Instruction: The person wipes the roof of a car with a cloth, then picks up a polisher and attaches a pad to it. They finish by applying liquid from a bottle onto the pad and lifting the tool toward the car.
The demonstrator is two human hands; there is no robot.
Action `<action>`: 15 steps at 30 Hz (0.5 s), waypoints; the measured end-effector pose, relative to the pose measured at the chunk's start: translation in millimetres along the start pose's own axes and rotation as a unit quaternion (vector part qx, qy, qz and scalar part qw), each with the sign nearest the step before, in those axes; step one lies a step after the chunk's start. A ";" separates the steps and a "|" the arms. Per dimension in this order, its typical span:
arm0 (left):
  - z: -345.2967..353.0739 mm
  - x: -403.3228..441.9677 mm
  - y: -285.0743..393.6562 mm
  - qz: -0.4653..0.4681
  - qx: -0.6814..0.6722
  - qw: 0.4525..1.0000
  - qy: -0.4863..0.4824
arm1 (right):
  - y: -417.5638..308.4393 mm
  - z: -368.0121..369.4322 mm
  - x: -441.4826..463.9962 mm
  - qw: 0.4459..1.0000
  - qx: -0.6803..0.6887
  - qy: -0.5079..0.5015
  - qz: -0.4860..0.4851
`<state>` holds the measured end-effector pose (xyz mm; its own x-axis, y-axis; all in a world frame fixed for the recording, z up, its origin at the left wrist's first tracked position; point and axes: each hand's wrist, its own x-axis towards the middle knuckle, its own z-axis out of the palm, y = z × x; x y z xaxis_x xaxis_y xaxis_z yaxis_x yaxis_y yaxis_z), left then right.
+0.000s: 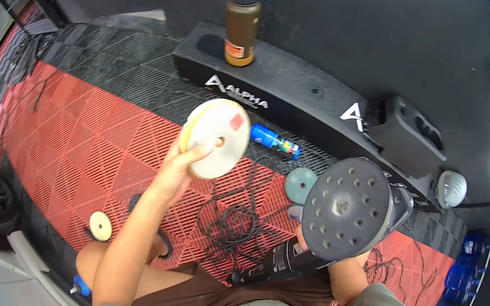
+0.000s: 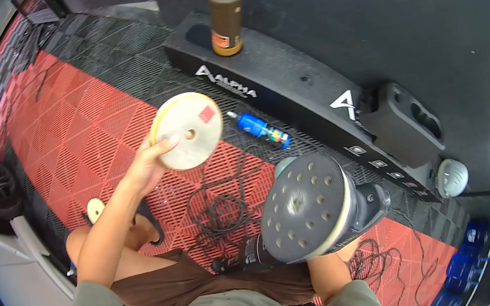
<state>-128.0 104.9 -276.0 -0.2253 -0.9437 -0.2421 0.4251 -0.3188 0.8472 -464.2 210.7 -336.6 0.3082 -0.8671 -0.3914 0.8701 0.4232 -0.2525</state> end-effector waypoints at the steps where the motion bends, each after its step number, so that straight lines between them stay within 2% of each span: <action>1: -0.1 -2.3 0.1 -0.001 -0.006 1.000 -0.001 | 2.0 12.3 8.6 0.984 -0.043 -0.173 -0.010; 2: 1.3 -3.7 -0.6 -0.001 -0.011 1.000 0.001 | 0.8 16.1 6.1 0.973 -0.054 -0.222 -0.022; 4: 4.5 -6.8 -1.5 -0.004 -0.010 1.000 0.002 | 1.2 17.5 3.3 0.967 -0.067 -0.244 -0.033; 11: -2.4 -8.6 -8.4 0.008 0.052 0.998 0.031 | 5.0 20.0 -6.9 0.963 -0.106 -0.239 -0.062; 13: 0.7 -10.7 -2.4 0.002 0.112 0.994 -0.009 | 3.5 21.1 -10.5 0.962 -0.113 -0.240 -0.070; 14: 3.4 -11.0 -0.7 0.041 0.131 0.990 -0.020 | 2.7 21.2 -12.8 0.961 -0.118 -0.241 -0.073; 15: 4.9 -11.3 1.1 0.040 0.131 0.990 -0.022 | 1.7 21.4 -14.7 0.959 -0.123 -0.242 -0.078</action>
<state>-129.3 115.7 -270.0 -0.2395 -0.9587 -0.1533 0.2028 -0.2038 0.9578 -459.0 218.5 -312.3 0.3760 -0.9202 0.1089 0.8209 0.2762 -0.4998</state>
